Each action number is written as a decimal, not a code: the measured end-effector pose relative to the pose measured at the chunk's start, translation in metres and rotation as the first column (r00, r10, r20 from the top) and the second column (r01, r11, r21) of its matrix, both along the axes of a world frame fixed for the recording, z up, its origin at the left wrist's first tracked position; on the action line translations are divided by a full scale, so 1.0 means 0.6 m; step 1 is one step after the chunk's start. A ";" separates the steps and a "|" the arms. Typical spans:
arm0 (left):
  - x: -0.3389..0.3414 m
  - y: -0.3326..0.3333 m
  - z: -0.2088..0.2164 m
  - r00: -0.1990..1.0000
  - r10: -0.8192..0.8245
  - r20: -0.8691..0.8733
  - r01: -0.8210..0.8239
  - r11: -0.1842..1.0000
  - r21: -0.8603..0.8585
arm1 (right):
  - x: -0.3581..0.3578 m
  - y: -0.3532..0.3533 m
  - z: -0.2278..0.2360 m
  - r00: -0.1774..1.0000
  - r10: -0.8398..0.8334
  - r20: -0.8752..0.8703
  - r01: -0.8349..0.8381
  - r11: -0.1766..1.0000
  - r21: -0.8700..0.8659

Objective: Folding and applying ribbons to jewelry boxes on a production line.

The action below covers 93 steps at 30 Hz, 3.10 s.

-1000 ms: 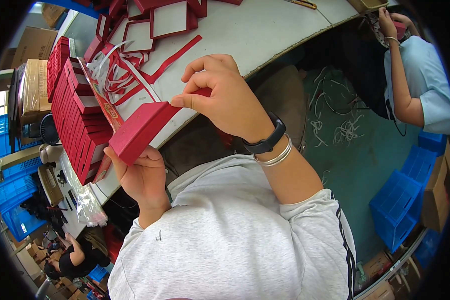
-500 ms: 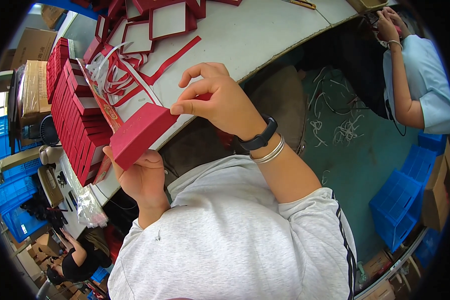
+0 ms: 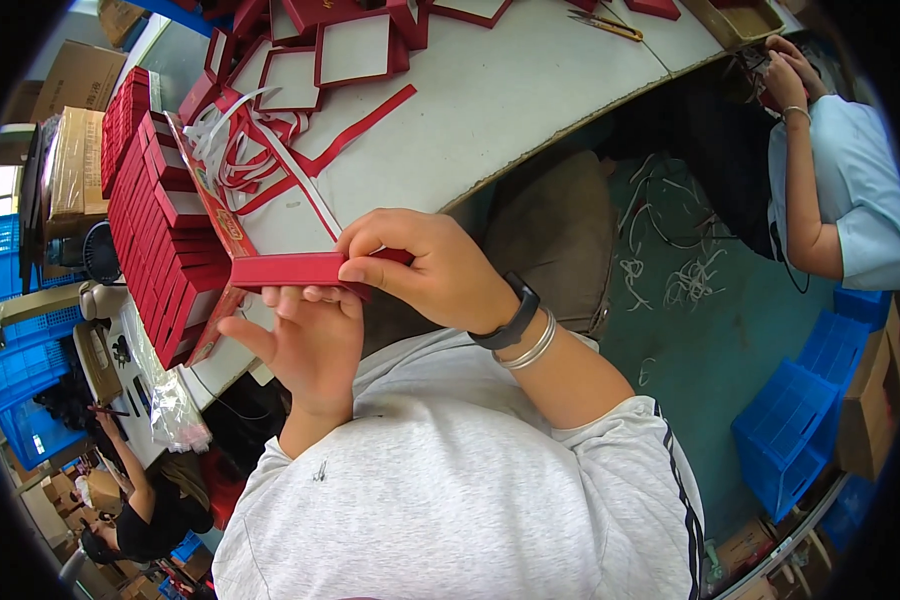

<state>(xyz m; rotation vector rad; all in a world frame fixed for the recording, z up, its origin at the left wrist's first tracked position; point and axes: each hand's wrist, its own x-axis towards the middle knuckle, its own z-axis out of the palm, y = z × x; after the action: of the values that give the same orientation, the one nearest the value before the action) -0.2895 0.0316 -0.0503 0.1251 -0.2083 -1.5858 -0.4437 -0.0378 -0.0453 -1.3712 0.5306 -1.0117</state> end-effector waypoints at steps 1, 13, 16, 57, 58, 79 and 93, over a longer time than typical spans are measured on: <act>0.003 0.004 -0.018 0.997 -0.001 0.071 0.002 1.000 -0.022 | 0.004 0.004 0.001 1.000 -0.015 0.012 0.015 1.000 -0.004; 0.001 0.007 -0.017 0.616 0.339 0.711 -0.310 0.934 -0.177 | -0.011 0.028 0.064 0.828 -0.316 -0.463 0.089 0.890 -0.447; 0.006 0.016 -0.023 0.225 0.599 0.768 -0.295 0.793 -0.533 | -0.014 0.022 0.071 0.865 -0.277 -0.418 0.095 0.909 -0.406; -0.005 0.004 0.002 0.916 0.121 0.383 -0.110 0.993 -0.049 | -0.049 -0.059 0.034 0.820 -0.270 -0.505 0.212 0.962 -0.170; -0.005 0.005 0.001 0.915 0.114 0.387 -0.100 0.993 -0.057 | -0.048 -0.059 0.030 0.832 -0.263 -0.488 0.200 0.963 -0.179; 0.000 -0.006 0.008 0.952 -0.077 -0.295 0.134 0.974 0.180 | -0.001 -0.004 0.031 0.988 -0.122 -0.094 0.080 0.928 -0.365; -0.054 0.003 0.018 0.823 -0.084 0.562 0.011 0.991 0.132 | 0.016 0.026 0.027 0.904 -0.398 -0.154 0.278 0.823 -0.495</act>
<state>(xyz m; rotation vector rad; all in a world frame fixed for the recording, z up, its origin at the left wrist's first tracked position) -0.3218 0.0333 -0.0392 0.7018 -0.5824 -1.5756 -0.4340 -0.0222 -0.0290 -1.8956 0.7806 -1.3229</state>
